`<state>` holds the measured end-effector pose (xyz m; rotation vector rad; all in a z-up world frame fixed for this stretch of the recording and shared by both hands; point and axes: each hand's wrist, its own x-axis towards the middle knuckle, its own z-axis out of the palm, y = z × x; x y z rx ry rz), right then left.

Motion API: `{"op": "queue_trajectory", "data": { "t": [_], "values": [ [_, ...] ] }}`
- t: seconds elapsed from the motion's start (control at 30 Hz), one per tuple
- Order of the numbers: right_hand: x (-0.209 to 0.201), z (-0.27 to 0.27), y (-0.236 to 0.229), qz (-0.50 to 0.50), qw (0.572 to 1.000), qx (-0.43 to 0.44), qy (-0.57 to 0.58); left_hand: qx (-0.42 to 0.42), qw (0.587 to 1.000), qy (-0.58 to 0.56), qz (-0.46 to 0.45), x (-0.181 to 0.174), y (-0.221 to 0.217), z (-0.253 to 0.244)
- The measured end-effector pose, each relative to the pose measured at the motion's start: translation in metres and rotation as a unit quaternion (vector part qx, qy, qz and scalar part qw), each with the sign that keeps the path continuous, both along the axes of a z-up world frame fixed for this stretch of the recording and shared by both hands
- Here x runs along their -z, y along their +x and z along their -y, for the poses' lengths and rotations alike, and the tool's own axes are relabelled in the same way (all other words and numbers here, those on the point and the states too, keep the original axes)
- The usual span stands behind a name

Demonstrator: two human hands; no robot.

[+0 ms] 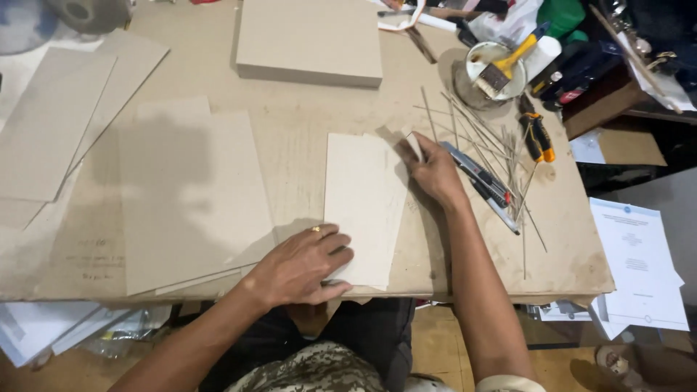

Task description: The person uses a utility knife to cut a rectangular piece of cardboard on a cluttered workbench. They align the cardboard with other pieces, make a straight cut along the edge, and then separate the cut strip. A small dog is visible under the table during the process.

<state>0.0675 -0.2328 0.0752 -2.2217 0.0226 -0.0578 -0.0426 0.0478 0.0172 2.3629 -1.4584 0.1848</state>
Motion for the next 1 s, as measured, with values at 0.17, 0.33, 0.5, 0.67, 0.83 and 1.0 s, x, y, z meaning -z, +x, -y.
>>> {"op": "queue_trajectory", "data": {
  "t": [0.17,0.33,0.5,0.67,0.83,1.0],
  "values": [
    [0.004,0.001,0.003,0.007,0.998,0.001,-0.057,0.013,0.999,0.023,0.031,0.009,0.003,-0.007],
    [0.000,0.000,0.003,0.000,0.998,0.006,-0.060,0.023,0.998,0.056,0.018,-0.012,0.003,-0.014],
    [0.006,0.002,0.004,-0.020,0.998,0.023,-0.061,0.035,0.999,0.042,0.005,-0.014,-0.001,-0.017],
    [0.005,0.001,0.004,-0.024,0.999,0.029,-0.017,0.045,0.993,0.104,-0.031,-0.015,-0.008,-0.015],
    [-0.004,-0.005,-0.001,-0.034,0.999,0.027,0.009,0.038,0.998,0.059,-0.003,-0.004,-0.010,-0.018],
    [0.000,-0.003,0.001,-0.037,0.999,0.031,0.004,0.013,0.997,0.074,-0.007,-0.010,-0.007,-0.019]
  ]
}}
